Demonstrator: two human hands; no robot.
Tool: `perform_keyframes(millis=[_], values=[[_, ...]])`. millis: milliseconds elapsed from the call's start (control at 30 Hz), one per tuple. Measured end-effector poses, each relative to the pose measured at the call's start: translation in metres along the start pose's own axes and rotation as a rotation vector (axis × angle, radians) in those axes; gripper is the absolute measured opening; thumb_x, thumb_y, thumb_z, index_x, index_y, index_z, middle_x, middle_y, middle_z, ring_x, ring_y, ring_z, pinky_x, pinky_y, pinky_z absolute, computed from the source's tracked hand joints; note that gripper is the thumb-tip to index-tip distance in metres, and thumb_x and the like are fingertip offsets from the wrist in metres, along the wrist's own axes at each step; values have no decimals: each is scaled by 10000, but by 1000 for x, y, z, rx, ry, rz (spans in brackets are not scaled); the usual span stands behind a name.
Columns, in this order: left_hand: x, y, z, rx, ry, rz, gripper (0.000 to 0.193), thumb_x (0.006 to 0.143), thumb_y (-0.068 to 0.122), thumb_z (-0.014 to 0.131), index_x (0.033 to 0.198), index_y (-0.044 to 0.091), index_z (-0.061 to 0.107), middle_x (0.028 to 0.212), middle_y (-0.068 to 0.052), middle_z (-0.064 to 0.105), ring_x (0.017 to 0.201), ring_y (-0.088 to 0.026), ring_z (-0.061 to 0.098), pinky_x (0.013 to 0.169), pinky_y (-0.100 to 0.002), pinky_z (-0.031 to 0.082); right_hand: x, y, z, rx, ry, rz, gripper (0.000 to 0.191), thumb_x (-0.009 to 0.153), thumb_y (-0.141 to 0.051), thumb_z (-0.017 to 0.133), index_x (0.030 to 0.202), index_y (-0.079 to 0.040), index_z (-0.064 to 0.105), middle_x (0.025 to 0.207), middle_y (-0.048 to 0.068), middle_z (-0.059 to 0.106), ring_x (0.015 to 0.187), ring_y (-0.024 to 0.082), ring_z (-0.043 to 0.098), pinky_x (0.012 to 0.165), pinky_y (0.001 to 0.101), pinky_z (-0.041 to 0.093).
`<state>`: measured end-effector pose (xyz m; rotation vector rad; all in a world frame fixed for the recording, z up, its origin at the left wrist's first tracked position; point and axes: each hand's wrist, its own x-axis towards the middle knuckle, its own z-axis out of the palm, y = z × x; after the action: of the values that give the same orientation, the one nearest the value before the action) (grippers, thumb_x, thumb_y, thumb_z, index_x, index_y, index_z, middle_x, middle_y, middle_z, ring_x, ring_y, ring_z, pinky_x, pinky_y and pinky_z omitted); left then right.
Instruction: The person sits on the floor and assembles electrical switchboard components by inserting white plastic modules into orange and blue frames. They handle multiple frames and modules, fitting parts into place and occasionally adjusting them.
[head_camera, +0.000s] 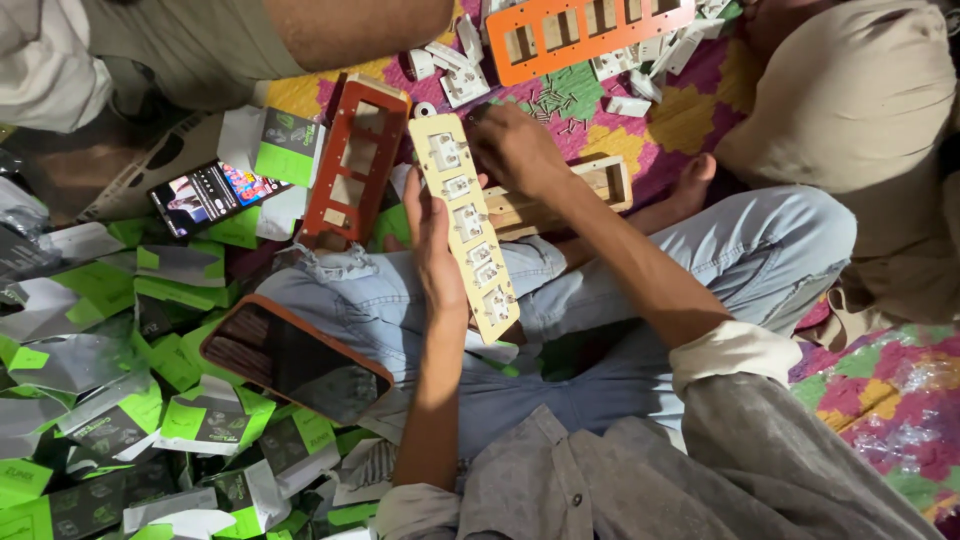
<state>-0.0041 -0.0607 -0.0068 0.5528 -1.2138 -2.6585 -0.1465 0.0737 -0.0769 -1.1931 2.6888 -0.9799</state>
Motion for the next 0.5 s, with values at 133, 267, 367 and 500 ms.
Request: perform_keyframes(millis=[133, 267, 367, 500], values=[[-4, -1, 4, 51, -11, -14, 559, 1112, 233, 437, 1620, 115, 236, 1477, -225, 543, 1313, -313, 612, 938, -387, 583, -4, -1, -11, 464, 221, 331, 117, 848, 12, 760, 912, -16, 667, 923, 99, 722, 843, 198, 710, 754, 307, 570], [-7, -6, 4, 165, -43, 24, 538, 1138, 248, 446, 1630, 105, 281, 1490, -199, 547, 1301, -277, 608, 981, -359, 542, -13, -8, -39, 824, 364, 357, 123, 908, 40, 742, 873, 5, 630, 976, 91, 735, 898, 117, 716, 803, 262, 604], [-11, -14, 5, 189, -51, 30, 546, 1107, 234, 479, 1606, 104, 299, 1539, -133, 481, 1336, -259, 576, 1029, -358, 504, -29, -26, -67, 890, 354, 317, 77, 942, 51, 740, 946, 28, 667, 1003, 96, 730, 936, 116, 708, 865, 276, 606], [-15, -25, 10, 394, -82, 153, 525, 1127, 242, 502, 1603, 75, 356, 1595, -111, 433, 1367, -234, 518, 1139, -344, 426, -37, -55, -97, 856, 324, 330, 126, 965, 25, 742, 1090, 27, 725, 1018, 84, 729, 920, 110, 701, 837, 275, 606]])
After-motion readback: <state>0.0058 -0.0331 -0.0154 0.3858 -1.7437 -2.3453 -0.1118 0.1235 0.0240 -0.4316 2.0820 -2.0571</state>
